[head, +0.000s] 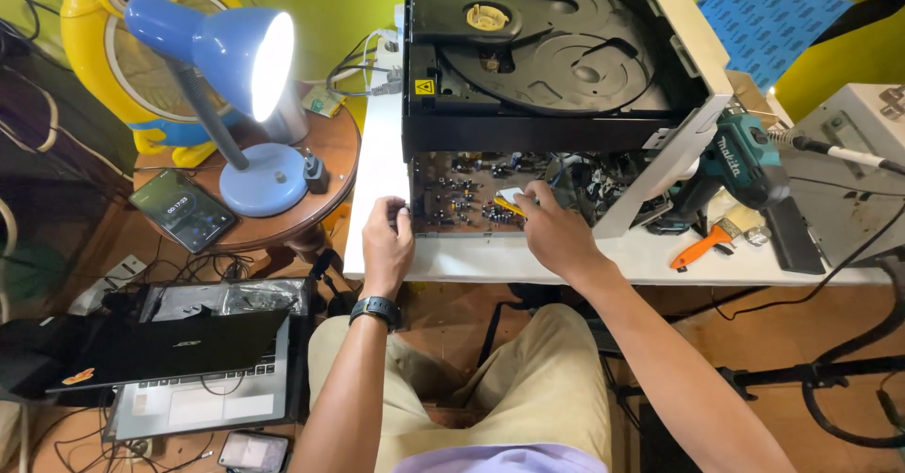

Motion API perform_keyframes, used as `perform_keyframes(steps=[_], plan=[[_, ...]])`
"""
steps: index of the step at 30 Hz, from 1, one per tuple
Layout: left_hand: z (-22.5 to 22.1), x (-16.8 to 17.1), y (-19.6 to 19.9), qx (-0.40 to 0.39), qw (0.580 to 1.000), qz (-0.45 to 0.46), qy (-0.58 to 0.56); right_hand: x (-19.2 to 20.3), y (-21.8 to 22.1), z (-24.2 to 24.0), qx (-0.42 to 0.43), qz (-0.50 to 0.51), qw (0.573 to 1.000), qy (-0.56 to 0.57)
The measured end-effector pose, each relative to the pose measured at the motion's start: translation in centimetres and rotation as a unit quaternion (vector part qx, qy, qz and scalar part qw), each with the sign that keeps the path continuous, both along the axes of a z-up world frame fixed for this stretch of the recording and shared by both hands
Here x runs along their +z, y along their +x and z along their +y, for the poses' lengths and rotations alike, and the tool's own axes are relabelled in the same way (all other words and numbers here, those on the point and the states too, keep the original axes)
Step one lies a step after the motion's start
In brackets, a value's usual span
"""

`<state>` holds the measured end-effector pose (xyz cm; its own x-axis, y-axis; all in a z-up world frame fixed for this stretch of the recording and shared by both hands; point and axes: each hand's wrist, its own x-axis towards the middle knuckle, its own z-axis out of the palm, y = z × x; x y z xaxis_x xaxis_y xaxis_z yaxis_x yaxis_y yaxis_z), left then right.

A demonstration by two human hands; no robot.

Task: Testing components on a circuit board inside an electronic device using a multimeter and a small probe tool.

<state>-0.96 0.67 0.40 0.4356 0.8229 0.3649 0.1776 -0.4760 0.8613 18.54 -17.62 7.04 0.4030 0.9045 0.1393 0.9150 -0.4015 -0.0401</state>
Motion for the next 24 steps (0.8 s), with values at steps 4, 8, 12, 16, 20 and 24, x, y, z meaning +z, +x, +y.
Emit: perform_keyframes(steps=[4,8,12,16,20,24], plan=[[0.2,-0.3,0.1,0.003,1.000,-0.002,0.008,-0.1,0.5,0.3,0.012,-0.002,1.000,0.007],[0.2,-0.5,0.2,0.005,1.000,-0.016,0.015,1.3,0.2,1.5,0.019,-0.058,0.995,0.077],[0.0,-0.2,0.0,0.006,1.000,-0.024,0.015,2.3,-0.2,2.6,0.010,-0.126,0.986,0.110],[-0.4,0.2,0.1,0.011,0.999,-0.042,0.002,2.8,-1.0,2.3,-0.021,-0.047,0.994,0.100],[-1.6,0.5,0.4,0.084,0.985,-0.085,0.121,2.9,-0.9,1.4,-0.016,-0.036,0.997,0.060],[-4.5,-4.2,1.3,0.180,0.933,-0.067,0.306,2.4,0.4,2.2,-0.041,0.051,0.997,0.038]])
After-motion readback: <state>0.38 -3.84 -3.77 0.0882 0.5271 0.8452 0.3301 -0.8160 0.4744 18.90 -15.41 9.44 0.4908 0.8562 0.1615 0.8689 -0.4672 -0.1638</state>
